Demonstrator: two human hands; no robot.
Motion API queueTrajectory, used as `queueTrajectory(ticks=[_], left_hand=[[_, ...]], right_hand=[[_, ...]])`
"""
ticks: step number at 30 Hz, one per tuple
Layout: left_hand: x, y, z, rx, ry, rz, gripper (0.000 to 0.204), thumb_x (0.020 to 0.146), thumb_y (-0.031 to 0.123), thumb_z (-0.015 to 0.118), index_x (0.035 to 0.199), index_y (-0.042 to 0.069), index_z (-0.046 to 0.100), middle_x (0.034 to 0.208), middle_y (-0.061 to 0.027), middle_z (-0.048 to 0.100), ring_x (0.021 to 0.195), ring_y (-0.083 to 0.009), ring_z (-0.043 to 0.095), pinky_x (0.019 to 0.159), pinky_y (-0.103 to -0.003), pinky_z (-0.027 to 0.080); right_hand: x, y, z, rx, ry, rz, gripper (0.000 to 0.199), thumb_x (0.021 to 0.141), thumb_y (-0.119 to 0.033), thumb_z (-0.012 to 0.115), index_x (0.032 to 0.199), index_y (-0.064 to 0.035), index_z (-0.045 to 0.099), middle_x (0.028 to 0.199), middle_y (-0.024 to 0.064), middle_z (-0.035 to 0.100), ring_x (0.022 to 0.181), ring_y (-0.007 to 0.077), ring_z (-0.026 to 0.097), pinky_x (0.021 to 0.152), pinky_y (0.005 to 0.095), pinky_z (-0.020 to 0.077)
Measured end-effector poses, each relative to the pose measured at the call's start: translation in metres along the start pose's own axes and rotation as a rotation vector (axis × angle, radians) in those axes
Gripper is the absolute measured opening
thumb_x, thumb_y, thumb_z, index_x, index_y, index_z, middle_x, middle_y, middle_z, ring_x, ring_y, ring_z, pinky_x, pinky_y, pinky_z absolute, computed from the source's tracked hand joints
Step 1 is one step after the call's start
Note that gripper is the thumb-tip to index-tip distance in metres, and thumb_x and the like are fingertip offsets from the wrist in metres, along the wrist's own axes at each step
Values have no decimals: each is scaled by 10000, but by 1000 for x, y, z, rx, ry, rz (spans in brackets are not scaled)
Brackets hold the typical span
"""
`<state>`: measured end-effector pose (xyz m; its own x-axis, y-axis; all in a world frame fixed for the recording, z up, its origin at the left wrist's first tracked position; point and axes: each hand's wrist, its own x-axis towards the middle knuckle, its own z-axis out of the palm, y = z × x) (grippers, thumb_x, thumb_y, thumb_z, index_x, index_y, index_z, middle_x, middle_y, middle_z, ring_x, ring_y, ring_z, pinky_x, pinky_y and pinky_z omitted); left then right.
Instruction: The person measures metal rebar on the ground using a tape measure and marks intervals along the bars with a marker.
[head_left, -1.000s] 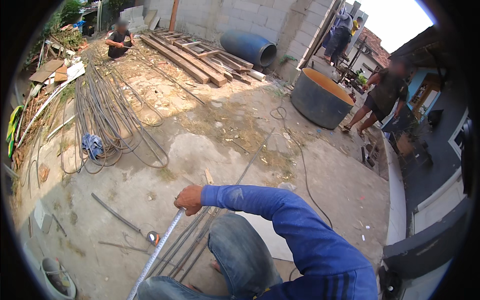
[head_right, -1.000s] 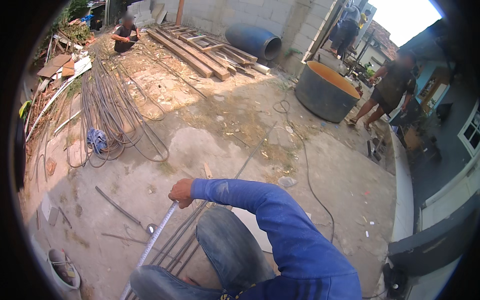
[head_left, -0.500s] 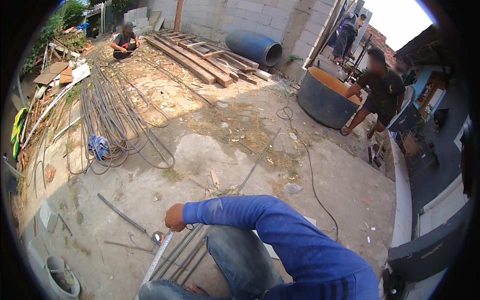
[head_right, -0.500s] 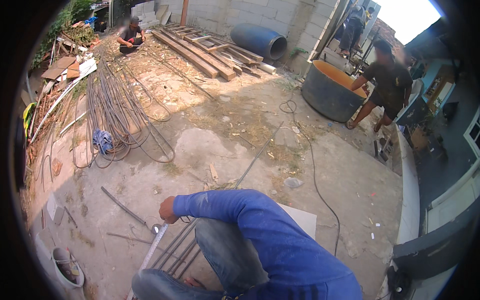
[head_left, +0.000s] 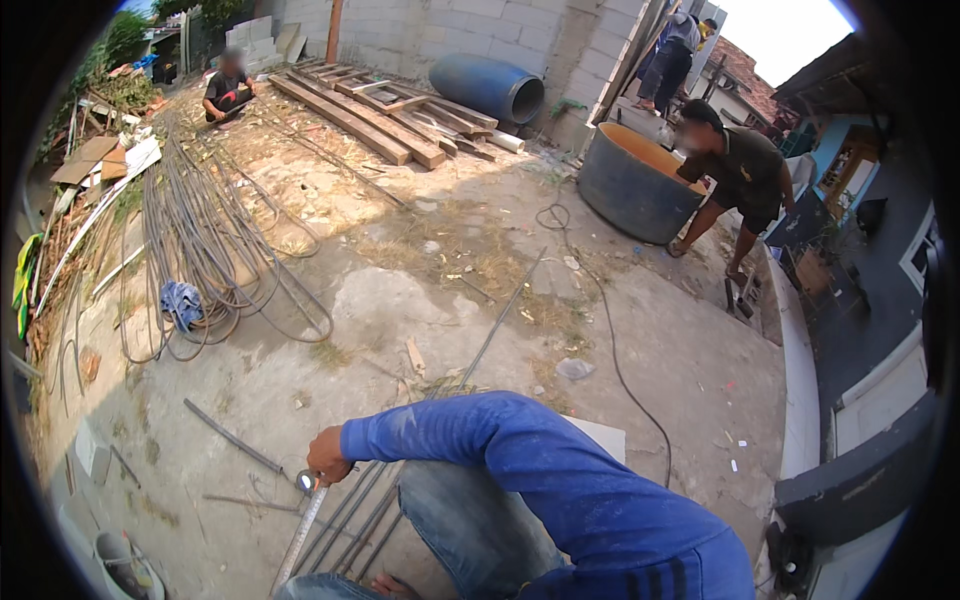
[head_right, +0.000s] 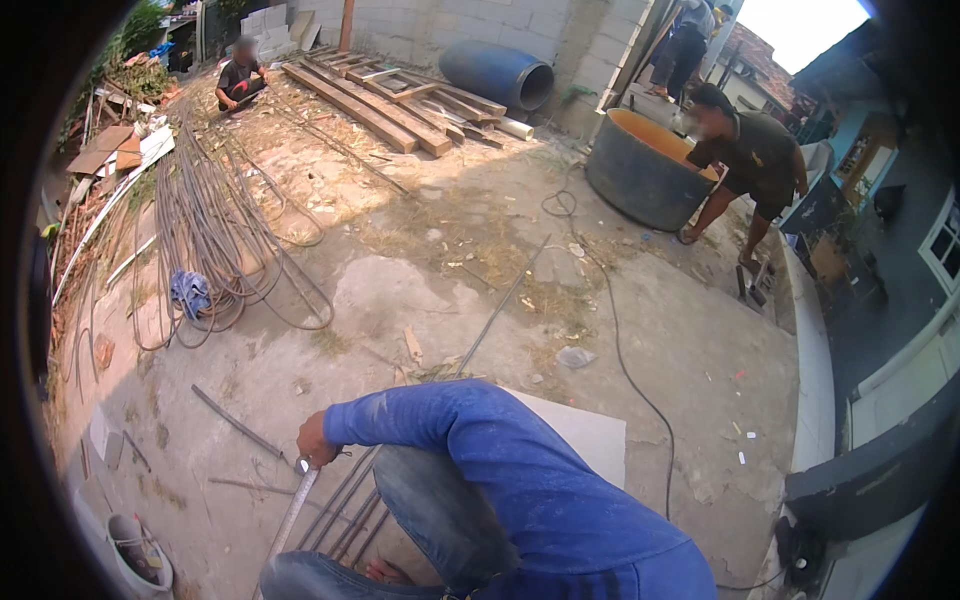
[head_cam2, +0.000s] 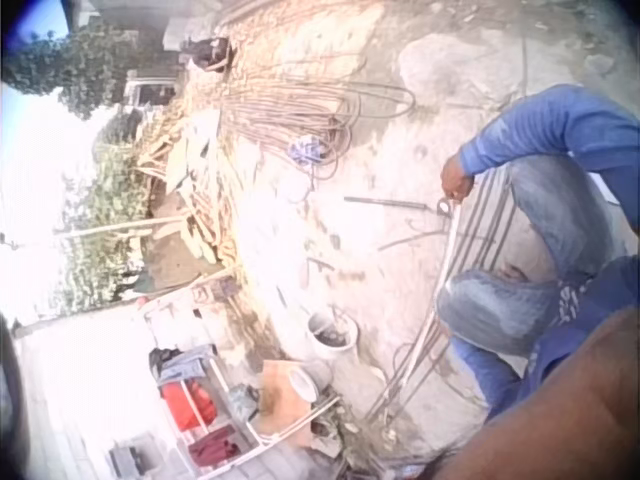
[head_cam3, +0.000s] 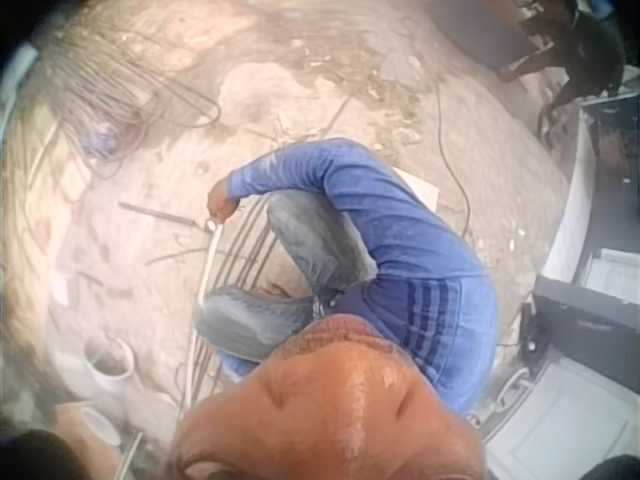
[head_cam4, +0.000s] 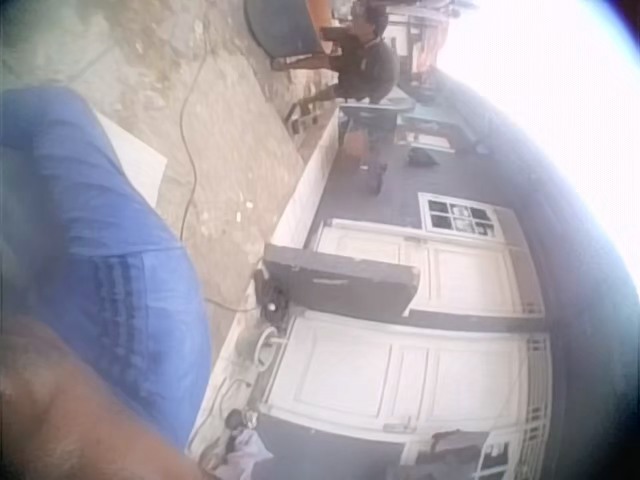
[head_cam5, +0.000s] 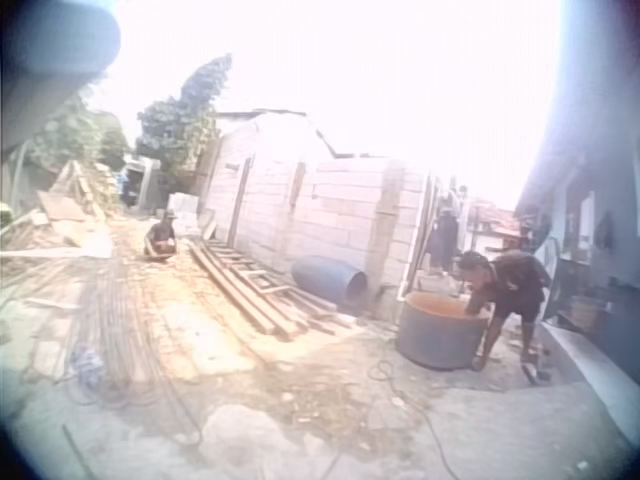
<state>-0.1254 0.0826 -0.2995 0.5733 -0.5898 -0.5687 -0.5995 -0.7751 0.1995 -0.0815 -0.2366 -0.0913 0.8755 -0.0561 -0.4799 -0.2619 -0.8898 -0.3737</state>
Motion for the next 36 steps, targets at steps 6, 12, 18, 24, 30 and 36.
queueTrajectory(ticks=[6, 12, 18, 24, 30, 36], left_hand=[[-4, -12, 1, -35, -15, -27, 372, 829, 339, 715, 1063, 52, 681, 1004, -103, 664, 916, -191, 626, 829, -351, 503], [-15, -22, 6, -113, -38, -25, 370, 807, 346, 740, 1027, 50, 706, 960, -101, 685, 879, -187, 640, 811, -345, 511], [-23, -84, 19, -626, -42, -154, 370, 786, 354, 766, 991, 48, 730, 915, -99, 706, 843, -182, 655, 793, -339, 520], [-26, -202, -29, -1285, 283, -452, 370, 765, 361, 792, 956, 46, 755, 871, -97, 726, 806, -178, 670, 775, -334, 528], [-30, -242, -68, -766, 519, -649, 359, 696, 438, 805, 909, 150, 781, 883, -120, 733, 834, -256, 689, 815, -363, 534], [-3, -313, -63, -1086, 710, -775, 367, 730, 410, 793, 853, 66, 760, 791, -105, 728, 748, -261, 698, 771, -355, 552]], right_hand=[[3, 5, -2, -91, -35, 21, 285, 833, -351, 616, 998, -162, 751, 943, 154, 728, 905, 366, 693, 766, 461, 549], [-20, 15, -15, 51, 69, 98, 274, 837, -329, 613, 1033, -197, 751, 970, 133, 728, 925, 357, 690, 787, 467, 545], [-8, -8, -23, 94, 123, 18, 323, 879, -369, 584, 1082, -166, 732, 993, 165, 721, 934, 389, 677, 829, 472, 530], [-72, -29, -109, 68, 558, -35, 287, 935, -291, 557, 902, -52, 712, 770, 197, 674, 748, 401, 655, 681, 471, 506], [-138, -71, -109, 39, 855, 195, 303, 994, -272, 562, 1047, 8, 665, 765, 95, 657, 660, 224, 589, 634, 369, 454], [-129, -72, -92, 600, 577, 417, 288, 1001, -322, 574, 1005, -45, 655, 663, -48, 471, 528, 17, 370, 456, 223, 250]])
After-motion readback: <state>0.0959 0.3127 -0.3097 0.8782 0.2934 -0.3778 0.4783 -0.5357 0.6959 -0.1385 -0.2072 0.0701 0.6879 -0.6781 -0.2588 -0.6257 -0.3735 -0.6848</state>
